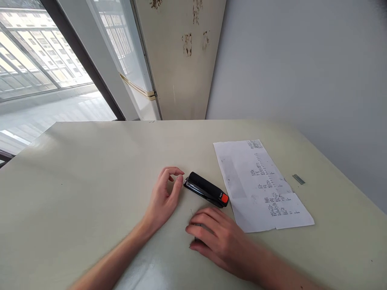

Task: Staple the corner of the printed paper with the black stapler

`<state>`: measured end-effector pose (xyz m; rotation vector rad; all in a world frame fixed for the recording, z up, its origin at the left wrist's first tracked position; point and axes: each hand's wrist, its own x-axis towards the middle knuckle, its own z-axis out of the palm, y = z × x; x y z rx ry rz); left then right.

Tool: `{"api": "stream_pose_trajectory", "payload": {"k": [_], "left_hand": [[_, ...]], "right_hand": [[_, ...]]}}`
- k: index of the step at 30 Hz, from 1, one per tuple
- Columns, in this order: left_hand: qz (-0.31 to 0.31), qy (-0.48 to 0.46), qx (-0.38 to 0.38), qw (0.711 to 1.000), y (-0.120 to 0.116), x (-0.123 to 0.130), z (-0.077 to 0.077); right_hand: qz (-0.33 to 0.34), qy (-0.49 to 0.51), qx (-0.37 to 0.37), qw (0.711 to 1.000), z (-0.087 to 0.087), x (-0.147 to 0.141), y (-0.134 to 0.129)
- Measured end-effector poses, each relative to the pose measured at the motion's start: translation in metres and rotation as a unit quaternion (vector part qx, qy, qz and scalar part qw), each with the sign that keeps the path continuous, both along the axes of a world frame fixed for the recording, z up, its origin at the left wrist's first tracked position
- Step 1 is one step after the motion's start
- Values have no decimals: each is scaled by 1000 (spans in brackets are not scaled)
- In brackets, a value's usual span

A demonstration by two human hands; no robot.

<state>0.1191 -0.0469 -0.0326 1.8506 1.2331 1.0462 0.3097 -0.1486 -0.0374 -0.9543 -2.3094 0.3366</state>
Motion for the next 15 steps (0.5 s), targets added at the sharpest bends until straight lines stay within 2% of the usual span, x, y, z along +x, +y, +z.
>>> {"api": "stream_pose_trajectory", "payload": {"k": [8,13,15], "left_hand": [[-12,7,10,1000,1,0,0],[-12,22,33,999,-1,1,-1],[-11,28,38,999,-1,1,-3]], "right_hand": [[21,19,9,1000,-1,5,1],[26,116,-1,993,18,8,-5],[-7,170,-11,985,28,19,-1]]}}
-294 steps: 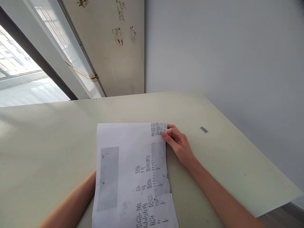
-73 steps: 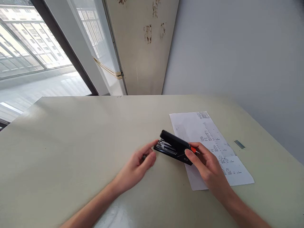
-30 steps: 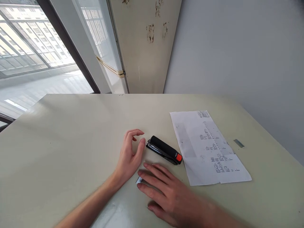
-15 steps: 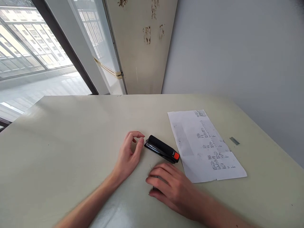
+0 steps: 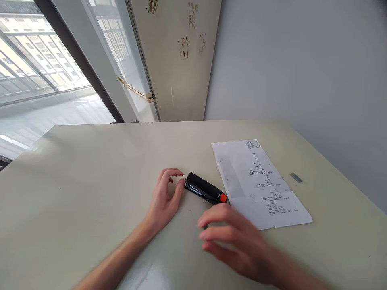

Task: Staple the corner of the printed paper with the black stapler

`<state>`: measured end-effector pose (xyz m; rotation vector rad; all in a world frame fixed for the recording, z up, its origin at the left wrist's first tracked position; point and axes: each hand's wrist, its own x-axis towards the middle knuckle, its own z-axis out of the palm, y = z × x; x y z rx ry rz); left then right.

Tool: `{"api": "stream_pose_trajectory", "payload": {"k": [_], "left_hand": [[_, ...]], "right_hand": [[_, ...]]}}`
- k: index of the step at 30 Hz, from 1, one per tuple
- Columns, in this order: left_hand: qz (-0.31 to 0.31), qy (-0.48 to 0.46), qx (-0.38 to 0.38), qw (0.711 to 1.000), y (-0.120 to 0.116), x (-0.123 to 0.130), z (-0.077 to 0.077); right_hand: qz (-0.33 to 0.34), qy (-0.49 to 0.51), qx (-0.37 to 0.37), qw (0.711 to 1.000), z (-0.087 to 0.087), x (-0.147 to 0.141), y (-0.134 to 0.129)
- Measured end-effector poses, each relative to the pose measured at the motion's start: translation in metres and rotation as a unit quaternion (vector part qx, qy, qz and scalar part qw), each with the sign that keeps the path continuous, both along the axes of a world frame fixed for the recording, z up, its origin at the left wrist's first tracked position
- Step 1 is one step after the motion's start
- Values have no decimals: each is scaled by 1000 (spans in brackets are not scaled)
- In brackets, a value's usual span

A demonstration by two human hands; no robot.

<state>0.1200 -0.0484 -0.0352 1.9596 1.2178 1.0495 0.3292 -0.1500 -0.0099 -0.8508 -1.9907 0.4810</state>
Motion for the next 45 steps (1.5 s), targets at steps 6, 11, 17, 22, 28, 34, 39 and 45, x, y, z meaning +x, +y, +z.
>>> {"api": "stream_pose_trajectory", "payload": {"k": [6,11,17,22,28,34,39,45], "left_hand": [[-54,34,-24,998,-2,-1,-1],[-115,82,-76,987,1,2,1],[-101,143,-49,983,13,3,-5],[-58,157,-30,985,28,-4,-5],[71,192,-36,978,61,-38,7],[177,193,-32,965,101,-85,8],[218,190,-48,956,124,-104,11],[228,202,-48,951,144,-106,25]], "right_hand": [[-311,125,26,942,5,84,40],[-470,74,-49,878,-25,175,60],[-567,-30,-57,821,-62,238,61],[-594,-89,-91,794,-75,251,59],[-594,-101,-80,794,-69,244,57],[-496,-104,-64,860,-50,197,57],[-354,-134,-85,922,-44,161,54],[-303,-108,-119,939,-45,151,55]]}}
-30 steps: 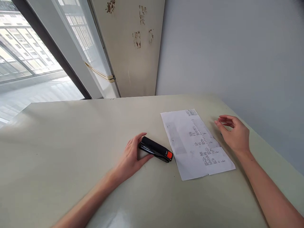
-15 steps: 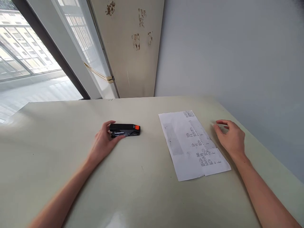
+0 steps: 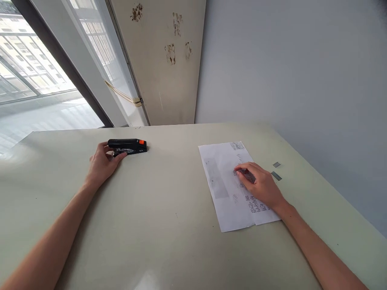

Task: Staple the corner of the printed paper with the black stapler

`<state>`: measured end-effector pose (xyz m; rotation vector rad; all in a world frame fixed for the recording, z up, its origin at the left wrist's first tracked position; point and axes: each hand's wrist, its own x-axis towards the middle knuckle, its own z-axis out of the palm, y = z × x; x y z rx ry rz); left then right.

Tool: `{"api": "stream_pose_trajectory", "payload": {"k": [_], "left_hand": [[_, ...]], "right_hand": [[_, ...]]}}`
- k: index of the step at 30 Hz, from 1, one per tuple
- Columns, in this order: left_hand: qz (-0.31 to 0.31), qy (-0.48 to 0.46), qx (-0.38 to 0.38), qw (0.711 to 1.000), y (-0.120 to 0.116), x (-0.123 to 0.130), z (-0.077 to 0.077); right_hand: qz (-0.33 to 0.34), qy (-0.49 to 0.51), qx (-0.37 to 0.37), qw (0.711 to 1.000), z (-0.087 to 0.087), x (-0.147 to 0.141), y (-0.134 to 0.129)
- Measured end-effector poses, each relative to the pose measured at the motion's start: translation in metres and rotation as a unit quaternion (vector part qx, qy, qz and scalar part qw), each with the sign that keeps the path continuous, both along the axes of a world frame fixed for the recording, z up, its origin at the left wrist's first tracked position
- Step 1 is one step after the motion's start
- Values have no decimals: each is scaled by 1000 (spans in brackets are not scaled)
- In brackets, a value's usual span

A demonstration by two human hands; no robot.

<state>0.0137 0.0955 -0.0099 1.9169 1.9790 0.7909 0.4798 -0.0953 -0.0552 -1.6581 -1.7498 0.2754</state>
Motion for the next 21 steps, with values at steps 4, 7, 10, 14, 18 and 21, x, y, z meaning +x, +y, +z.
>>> {"api": "stream_pose_trajectory", "payload": {"k": [4,7,10,14,18,21], "left_hand": [[15,-7,14,1000,1,0,0],[23,-13,23,999,-4,0,-3],[47,-22,28,998,-10,1,-5],[56,-56,69,994,-15,6,-3],[28,-66,172,982,-16,6,-5],[26,-71,191,979,-14,3,-8]], "right_hand": [[-1,10,-3,1000,0,0,1],[-20,0,11,1000,-2,0,1],[-77,-25,45,996,-4,4,3],[-199,-83,83,973,-10,18,4],[-287,-137,34,947,-20,36,2],[-319,-169,-7,932,-26,44,-1]]}}
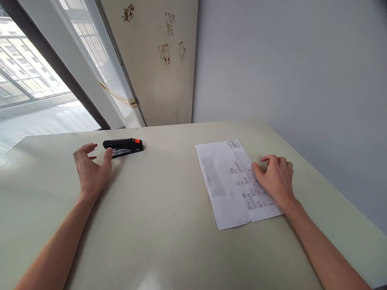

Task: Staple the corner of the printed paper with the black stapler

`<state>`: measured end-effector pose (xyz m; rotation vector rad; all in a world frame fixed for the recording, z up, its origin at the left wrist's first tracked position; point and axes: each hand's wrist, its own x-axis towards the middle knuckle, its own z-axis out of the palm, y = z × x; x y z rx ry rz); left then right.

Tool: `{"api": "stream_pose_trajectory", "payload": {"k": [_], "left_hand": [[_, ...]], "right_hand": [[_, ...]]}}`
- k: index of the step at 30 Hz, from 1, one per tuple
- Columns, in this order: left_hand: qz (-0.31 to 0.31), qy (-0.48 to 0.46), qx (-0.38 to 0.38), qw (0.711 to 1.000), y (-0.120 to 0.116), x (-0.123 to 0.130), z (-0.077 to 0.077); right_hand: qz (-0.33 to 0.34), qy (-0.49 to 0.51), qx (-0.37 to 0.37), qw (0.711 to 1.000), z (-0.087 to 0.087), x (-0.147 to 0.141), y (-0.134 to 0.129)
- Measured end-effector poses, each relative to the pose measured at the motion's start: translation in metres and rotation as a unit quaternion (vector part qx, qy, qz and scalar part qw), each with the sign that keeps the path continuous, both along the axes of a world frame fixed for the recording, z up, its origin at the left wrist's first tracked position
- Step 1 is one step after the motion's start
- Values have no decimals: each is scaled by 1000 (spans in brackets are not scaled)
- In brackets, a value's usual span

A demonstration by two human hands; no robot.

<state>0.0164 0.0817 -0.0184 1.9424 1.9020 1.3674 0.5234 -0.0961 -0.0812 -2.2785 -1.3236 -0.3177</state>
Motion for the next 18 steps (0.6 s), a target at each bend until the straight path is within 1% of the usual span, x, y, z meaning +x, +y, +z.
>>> {"api": "stream_pose_trajectory", "payload": {"k": [3,5,8,13,18], "left_hand": [[29,-30,-22,999,3,-2,-3],[41,-45,-33,998,5,-2,-3],[43,-53,-44,997,6,-2,-3],[43,-62,-56,996,6,-1,0],[44,-68,-72,994,5,0,3]], "right_hand": [[-25,-5,-40,999,-1,-1,-2],[-23,4,-60,998,1,-4,-3],[-17,31,-73,997,7,-10,-3],[13,71,-65,995,12,-14,-2],[79,98,-11,992,8,-14,0]]}}
